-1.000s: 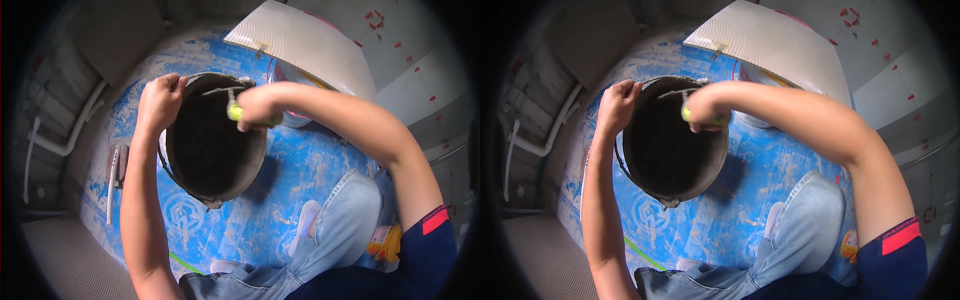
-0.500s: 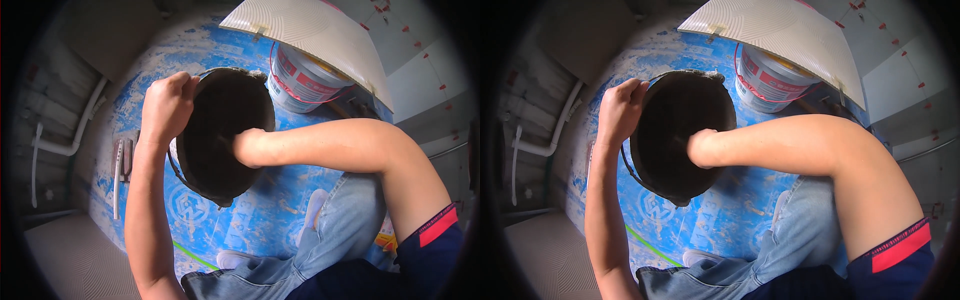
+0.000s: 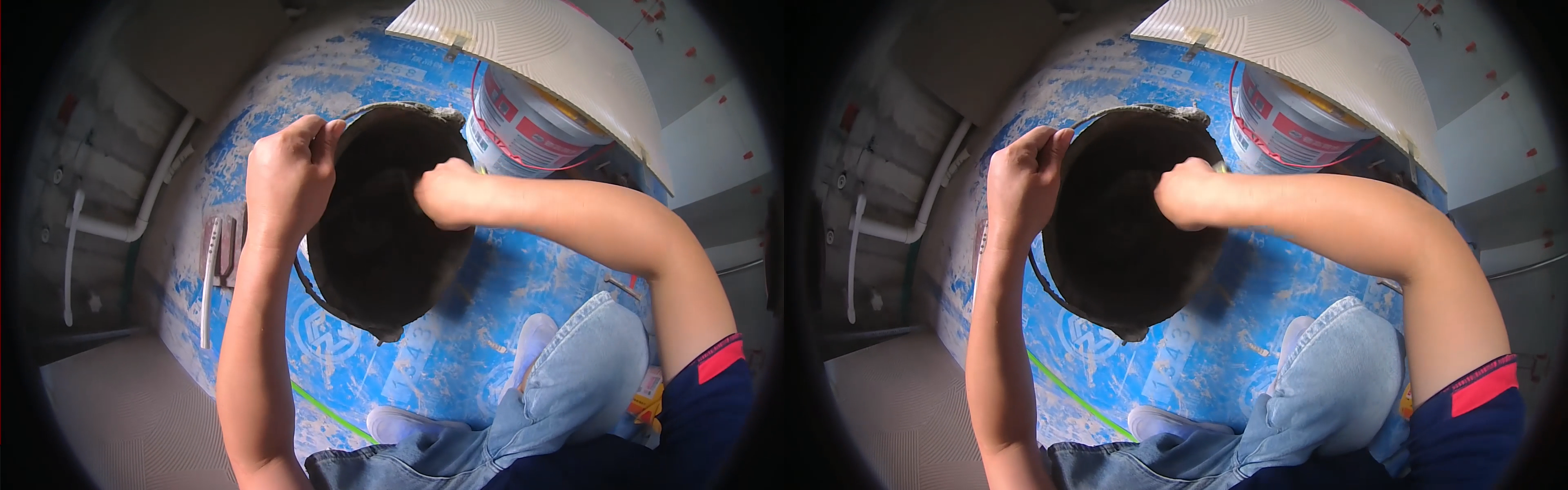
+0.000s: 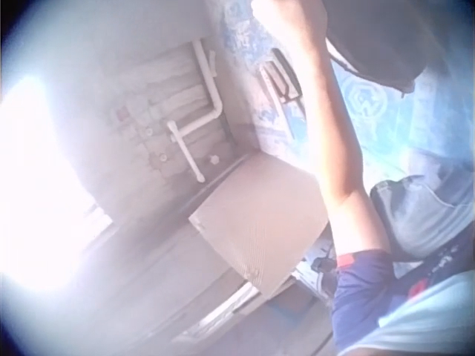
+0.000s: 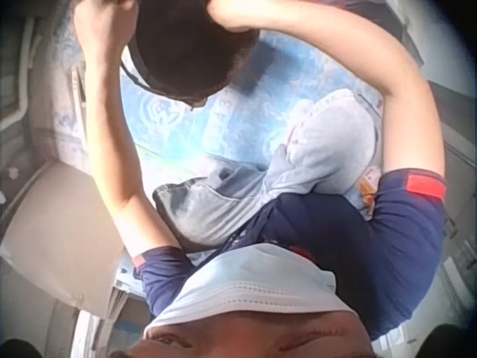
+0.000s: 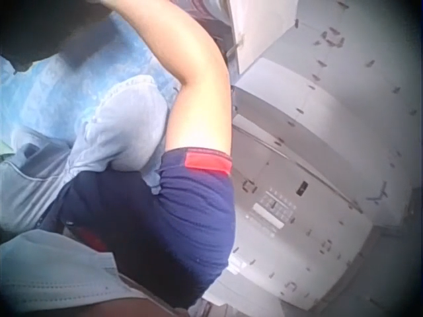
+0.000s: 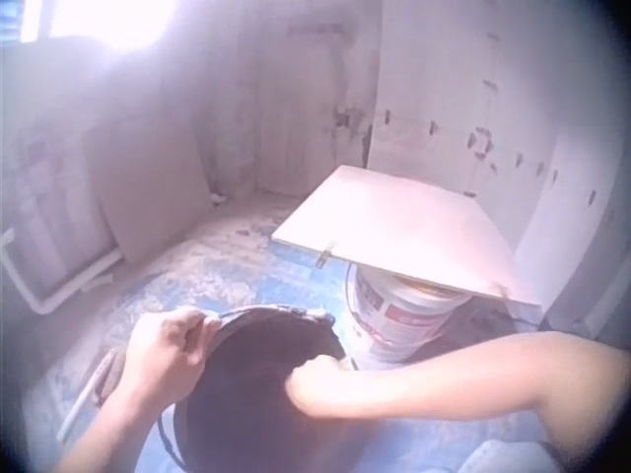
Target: The person picks up a tile from a bucket, places it on a support, and then scoops mortar from a bucket using a trowel to apply it to the back of the tile.
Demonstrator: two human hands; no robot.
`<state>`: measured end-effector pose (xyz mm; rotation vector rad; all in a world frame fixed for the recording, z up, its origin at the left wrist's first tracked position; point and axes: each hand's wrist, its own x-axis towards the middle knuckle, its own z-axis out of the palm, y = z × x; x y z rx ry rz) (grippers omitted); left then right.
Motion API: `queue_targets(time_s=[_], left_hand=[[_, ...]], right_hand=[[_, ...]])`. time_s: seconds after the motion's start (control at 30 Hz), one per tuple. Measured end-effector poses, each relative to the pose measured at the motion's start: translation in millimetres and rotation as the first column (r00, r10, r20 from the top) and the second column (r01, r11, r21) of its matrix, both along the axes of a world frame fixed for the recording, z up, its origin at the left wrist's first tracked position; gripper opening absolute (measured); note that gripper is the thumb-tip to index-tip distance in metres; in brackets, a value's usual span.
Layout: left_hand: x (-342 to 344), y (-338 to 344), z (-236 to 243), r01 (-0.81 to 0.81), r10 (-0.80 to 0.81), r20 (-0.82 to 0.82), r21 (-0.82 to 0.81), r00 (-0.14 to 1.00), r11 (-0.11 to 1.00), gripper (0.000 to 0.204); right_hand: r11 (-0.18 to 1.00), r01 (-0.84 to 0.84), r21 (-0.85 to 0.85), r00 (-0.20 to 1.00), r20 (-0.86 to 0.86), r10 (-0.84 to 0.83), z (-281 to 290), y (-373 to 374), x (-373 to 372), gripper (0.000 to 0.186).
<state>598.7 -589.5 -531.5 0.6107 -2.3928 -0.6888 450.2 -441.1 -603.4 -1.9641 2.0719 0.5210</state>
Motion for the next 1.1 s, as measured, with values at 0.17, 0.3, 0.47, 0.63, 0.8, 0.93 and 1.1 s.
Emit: queue_targets(time_s=[0.17,0.3,0.47,0.63,0.8,0.93,1.1], left_hand=[[-2,5,-5,0.006,-0.006,-0.003,-0.047,1.000,0.999,0.029],[-3,9,-4,0.021,-0.023,-0.018,-0.086,1.000,0.996,0.027],[-5,11,-6,0.014,-0.015,-0.035,-0.020,0.999,1.000,0.023],[-12,16,-6,-0.016,0.016,-0.017,-0.034,1.000,0.999,0.025],[-18,31,-5,-0.031,0.031,-0.037,-0.018,0.999,0.999,0.026],[-7,30,-4,-0.034,0.034,-0.003,-0.041,0.999,0.999,0.023],[-5,33,0,-0.028,0.027,-0.029,-0.006,0.999,1.000,0.022]], right_hand=[[0.999,-0.042,-0.009,0.999,-0.013,0.041,-27,-6,-15,0.014],[0.998,-0.038,0.048,0.998,0.053,0.035,-78,2,-26,0.030],[0.989,0.146,-0.016,0.944,0.301,-0.134,-115,29,-3,0.025],[0.993,0.013,0.115,0.897,0.437,-0.063,-116,36,16,0.022],[0.887,0.354,0.297,0.505,0.738,-0.448,-119,45,29,0.023],[0.672,0.402,0.621,-0.002,0.735,-0.678,-80,51,53,0.019],[0.773,0.396,0.496,0.028,0.835,-0.550,-86,68,59,0.016]])
